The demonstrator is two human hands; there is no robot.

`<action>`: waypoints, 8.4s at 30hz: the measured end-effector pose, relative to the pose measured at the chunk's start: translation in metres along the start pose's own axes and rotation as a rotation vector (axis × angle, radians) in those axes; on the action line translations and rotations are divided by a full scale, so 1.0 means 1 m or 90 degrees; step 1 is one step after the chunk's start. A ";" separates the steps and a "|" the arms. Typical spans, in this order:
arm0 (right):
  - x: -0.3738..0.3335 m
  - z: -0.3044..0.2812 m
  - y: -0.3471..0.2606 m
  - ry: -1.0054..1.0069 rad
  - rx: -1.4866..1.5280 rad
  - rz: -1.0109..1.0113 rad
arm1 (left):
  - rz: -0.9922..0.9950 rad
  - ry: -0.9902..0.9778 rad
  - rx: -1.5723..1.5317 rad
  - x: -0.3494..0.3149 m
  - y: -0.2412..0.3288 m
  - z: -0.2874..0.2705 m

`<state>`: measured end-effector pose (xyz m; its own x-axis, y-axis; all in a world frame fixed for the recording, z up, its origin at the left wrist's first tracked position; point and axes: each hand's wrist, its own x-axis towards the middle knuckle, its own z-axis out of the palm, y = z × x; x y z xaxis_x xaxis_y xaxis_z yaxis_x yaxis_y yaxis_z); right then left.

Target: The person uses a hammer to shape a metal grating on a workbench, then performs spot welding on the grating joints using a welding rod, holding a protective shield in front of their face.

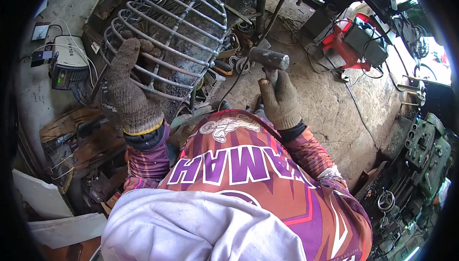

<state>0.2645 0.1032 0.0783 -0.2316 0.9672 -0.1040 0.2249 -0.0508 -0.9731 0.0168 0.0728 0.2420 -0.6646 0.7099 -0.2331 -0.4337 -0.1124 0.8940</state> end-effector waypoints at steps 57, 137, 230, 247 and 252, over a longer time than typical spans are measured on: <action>0.065 -0.004 -0.031 -0.041 -0.188 -0.038 | -0.086 0.009 -0.087 0.036 -0.018 -0.009; 0.010 -0.003 -0.047 -0.270 -0.077 -0.334 | -0.069 -0.019 -0.137 0.016 -0.019 -0.012; 0.264 -0.020 -0.030 0.405 -0.152 -0.031 | -0.009 0.047 0.043 0.081 -0.089 -0.031; 0.273 -0.024 -0.043 0.471 -0.107 -0.095 | -0.056 0.147 0.162 0.063 -0.106 -0.058; 0.285 -0.021 -0.052 0.487 -0.074 -0.153 | -0.066 0.080 0.387 0.075 -0.112 -0.107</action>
<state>0.2065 0.3864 0.1033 0.4164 0.8528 0.3152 0.3577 0.1650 -0.9191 -0.0496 0.0646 0.0838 -0.7201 0.6044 -0.3409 -0.1007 0.3951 0.9131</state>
